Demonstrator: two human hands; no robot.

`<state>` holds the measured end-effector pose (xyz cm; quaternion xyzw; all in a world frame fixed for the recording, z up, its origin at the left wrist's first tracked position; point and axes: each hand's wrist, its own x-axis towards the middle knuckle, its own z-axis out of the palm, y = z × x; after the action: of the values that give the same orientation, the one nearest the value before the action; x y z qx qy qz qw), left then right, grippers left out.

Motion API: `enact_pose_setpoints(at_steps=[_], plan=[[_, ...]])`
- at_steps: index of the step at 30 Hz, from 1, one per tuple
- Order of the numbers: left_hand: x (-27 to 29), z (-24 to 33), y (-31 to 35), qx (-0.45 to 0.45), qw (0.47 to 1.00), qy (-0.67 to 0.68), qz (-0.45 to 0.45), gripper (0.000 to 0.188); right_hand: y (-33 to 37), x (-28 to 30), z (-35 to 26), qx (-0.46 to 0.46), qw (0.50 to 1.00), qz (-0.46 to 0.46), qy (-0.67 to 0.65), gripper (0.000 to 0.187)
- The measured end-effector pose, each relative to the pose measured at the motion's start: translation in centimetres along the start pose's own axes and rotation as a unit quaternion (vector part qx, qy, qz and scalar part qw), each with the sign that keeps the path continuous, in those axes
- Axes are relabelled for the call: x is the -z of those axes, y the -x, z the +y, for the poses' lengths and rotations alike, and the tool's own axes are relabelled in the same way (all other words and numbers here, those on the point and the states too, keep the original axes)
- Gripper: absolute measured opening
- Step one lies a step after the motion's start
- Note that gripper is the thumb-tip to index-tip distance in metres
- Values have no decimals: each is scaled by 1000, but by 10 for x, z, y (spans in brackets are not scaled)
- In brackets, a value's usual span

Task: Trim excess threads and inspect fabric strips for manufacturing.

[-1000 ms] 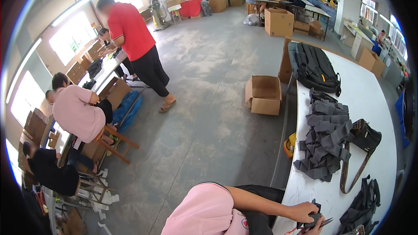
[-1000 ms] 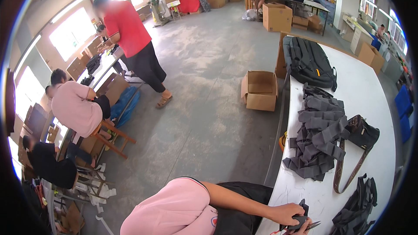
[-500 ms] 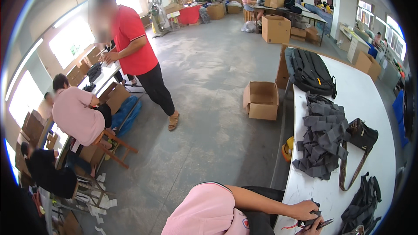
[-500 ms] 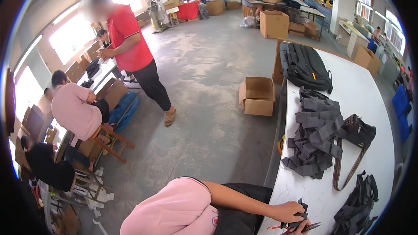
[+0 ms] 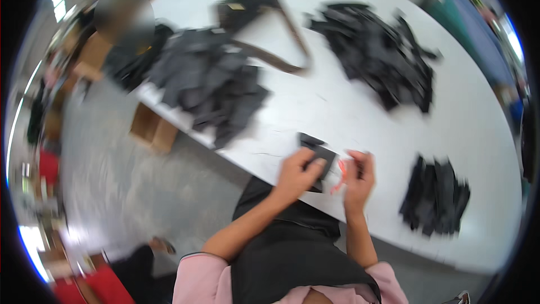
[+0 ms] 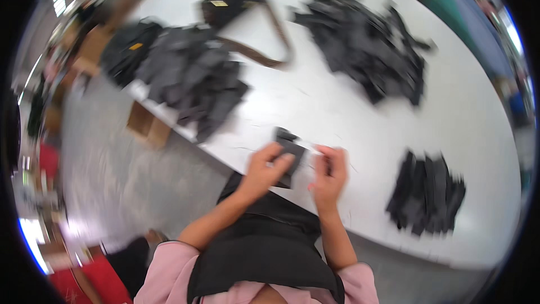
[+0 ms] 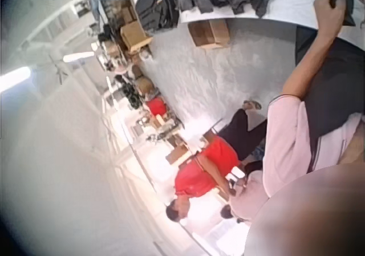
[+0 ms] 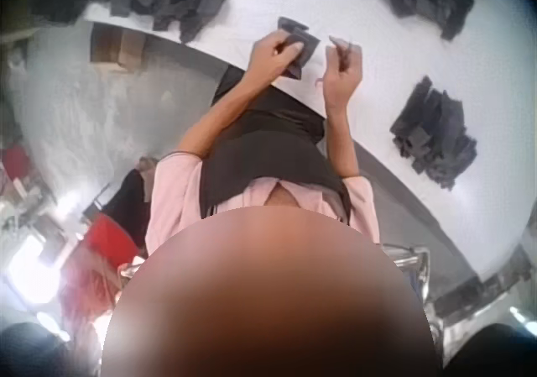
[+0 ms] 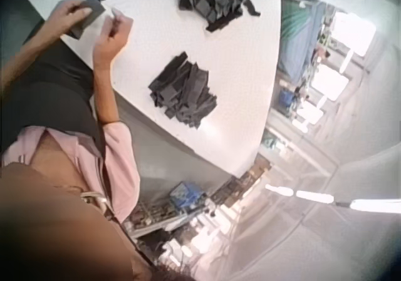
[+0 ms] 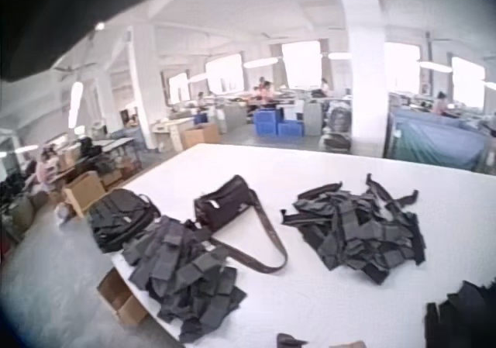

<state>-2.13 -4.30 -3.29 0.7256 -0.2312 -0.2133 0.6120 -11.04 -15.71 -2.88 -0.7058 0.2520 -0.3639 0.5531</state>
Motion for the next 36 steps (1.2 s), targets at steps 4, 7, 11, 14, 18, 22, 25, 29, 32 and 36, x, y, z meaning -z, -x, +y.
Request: enact_pose_setpoints(at_steps=[4,7,11,14,18,22,25,29,32,36], plan=[[-19,3,-3,107,985,112,-75,13,9,17,-1,-130,991,-9,-21,20],[-24,-4,-1,139,974,147,-101,12,29,34,7,-113,991,62,44,24],[-21,-8,4,150,970,166,-94,17,37,39,-5,0,980,23,199,28],[-18,-14,8,112,980,132,-101,17,38,36,-2,32,976,12,214,29],[-15,-7,8,120,979,124,-108,18,34,32,1,70,969,4,236,29],[-14,-4,6,112,981,116,-110,19,32,29,1,83,960,0,269,28],[-14,-12,6,113,981,111,-113,19,34,31,4,108,949,-10,295,27],[-14,-15,5,111,983,93,-116,19,39,34,3,85,965,31,244,27],[-14,-10,4,103,983,76,-129,16,38,34,3,81,967,24,239,26],[-16,-5,6,95,983,80,-134,15,37,33,3,91,963,8,254,27]])
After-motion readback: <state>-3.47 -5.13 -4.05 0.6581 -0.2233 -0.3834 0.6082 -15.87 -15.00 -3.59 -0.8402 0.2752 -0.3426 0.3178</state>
